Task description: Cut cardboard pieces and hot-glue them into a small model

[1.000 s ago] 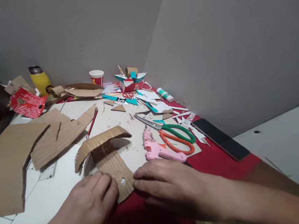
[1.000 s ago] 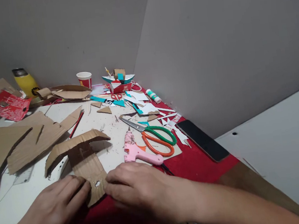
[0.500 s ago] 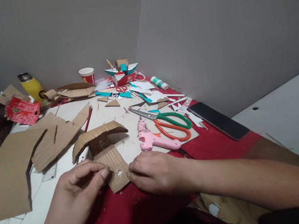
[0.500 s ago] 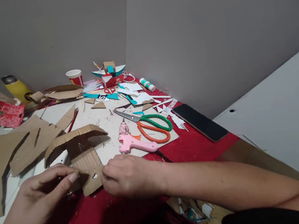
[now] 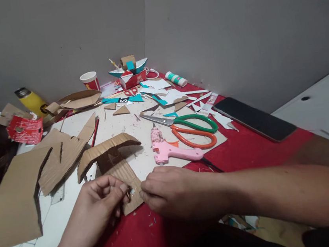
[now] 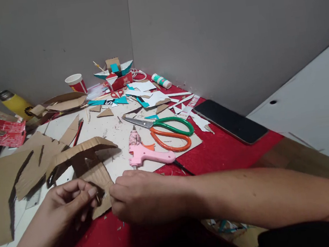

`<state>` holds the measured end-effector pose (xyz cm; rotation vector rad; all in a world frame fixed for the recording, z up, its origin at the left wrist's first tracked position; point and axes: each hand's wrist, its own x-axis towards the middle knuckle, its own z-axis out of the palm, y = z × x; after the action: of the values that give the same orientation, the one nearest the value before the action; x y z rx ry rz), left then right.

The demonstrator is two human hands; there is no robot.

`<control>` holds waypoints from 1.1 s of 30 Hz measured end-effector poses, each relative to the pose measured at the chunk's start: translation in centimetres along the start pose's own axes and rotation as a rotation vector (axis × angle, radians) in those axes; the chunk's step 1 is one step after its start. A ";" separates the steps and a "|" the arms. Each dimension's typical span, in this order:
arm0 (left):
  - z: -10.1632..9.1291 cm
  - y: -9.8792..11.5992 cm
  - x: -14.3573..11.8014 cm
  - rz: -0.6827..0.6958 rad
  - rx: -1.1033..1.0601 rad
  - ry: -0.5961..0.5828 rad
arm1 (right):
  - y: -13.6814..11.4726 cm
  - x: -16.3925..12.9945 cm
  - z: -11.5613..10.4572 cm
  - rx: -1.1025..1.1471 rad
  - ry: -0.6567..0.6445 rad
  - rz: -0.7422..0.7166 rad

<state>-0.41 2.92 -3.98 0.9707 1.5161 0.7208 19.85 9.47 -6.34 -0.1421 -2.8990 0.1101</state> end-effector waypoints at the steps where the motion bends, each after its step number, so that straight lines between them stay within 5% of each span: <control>1: 0.0 -0.1 0.0 0.007 0.011 0.014 | 0.0 0.0 -0.1 0.001 0.000 -0.009; 15: 1.6 -0.2 -0.2 0.104 0.161 0.218 | 0.0 0.0 -0.4 0.007 -0.011 -0.022; 28: 1.8 -2.2 0.0 0.502 0.671 0.413 | 0.3 -0.1 -0.5 -0.025 0.011 -0.079; 33: 1.5 -1.5 -0.9 0.475 0.750 0.403 | 0.2 -0.2 -0.5 -0.043 0.047 -0.057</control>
<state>0.78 1.36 -5.07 1.8787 1.9915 0.7089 20.22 9.69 -5.90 -0.0684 -2.8565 0.0345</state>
